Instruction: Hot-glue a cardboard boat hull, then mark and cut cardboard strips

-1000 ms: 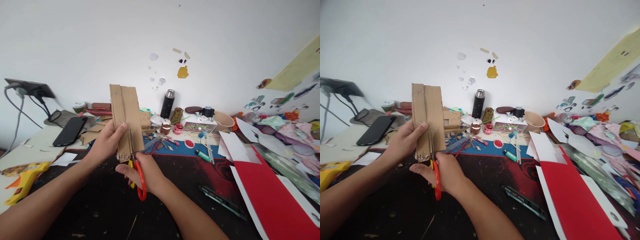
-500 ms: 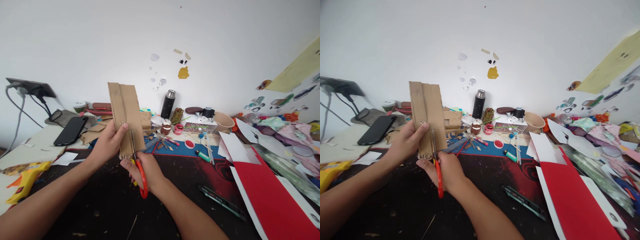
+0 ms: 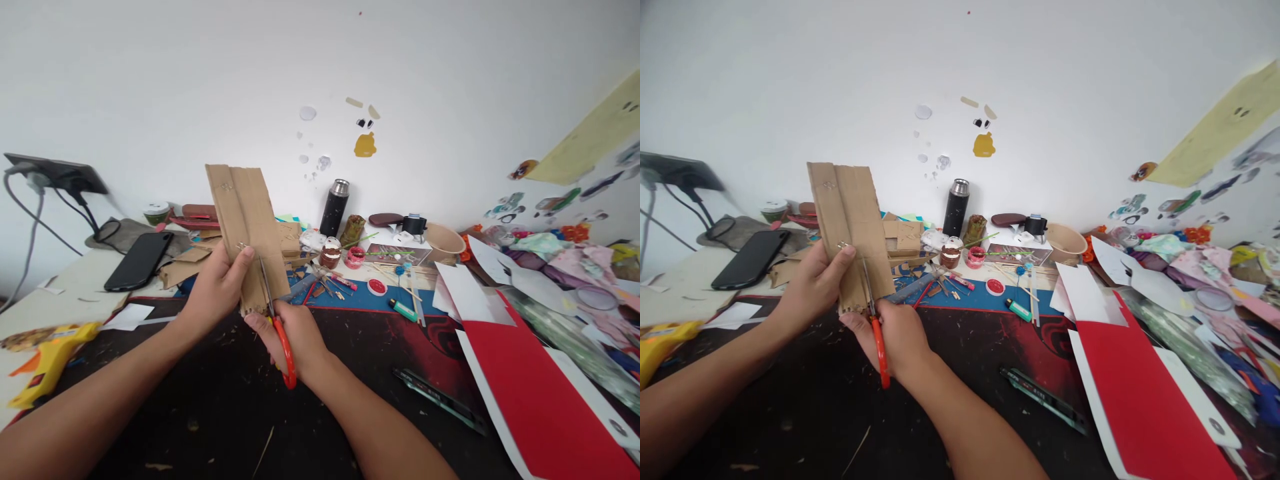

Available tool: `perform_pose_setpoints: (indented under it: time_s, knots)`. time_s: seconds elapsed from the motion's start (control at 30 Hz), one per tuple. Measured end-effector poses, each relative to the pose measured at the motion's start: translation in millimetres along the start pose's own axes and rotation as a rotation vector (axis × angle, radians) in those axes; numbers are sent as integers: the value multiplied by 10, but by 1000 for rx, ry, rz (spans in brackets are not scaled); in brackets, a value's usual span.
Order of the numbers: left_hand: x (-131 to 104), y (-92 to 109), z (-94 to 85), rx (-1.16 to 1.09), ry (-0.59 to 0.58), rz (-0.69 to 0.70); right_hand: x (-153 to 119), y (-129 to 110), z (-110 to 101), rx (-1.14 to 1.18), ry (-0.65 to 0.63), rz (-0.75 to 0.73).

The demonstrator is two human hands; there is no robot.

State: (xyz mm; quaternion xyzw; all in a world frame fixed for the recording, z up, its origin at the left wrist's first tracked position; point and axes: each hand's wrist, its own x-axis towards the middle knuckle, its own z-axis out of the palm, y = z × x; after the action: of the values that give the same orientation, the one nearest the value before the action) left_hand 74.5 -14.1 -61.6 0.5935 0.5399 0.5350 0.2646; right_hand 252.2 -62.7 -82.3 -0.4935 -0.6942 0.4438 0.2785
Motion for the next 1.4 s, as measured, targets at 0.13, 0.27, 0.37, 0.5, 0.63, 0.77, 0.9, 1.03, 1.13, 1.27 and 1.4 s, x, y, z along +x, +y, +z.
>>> perform_pose_setpoints:
  time_s: [0.13, 0.27, 0.37, 0.5, 0.63, 0.77, 0.9, 1.03, 1.13, 1.27, 1.4]
  knots:
    - [8, -10, 13, 18, 12, 1, 11, 28, 21, -12, 33, -5]
    - [26, -32, 19, 51, 7, 3, 35, 65, 53, -23, 43, 16]
    - [47, -66, 21, 66, -2, 17, 54, 84, 67, -47, 79, -14]
    - [70, -122, 18, 48, -21, 24, 58, 90, 74, -63, 81, -28]
    - [87, -164, 5, 50, -35, 27, 52, 92, 82, -69, 62, 1]
    - [96, -162, -5, 62, -44, 32, 62, 116, 103, -85, 67, -27]
    - [88, -124, 6, 44, -42, 32, 72, 142, 134, -96, 87, -29]
    - [81, -125, 22, 40, -39, 33, 78, 141, 153, -155, 101, -58]
    - [82, -165, 28, 48, -34, 32, 85, 127, 155, -173, 102, -55]
    - [88, -216, 25, 51, -37, 20, 93, 100, 145, -194, 100, -39]
    - [101, -229, 13, 51, -38, 21, 75, 92, 158, -179, 97, -32]
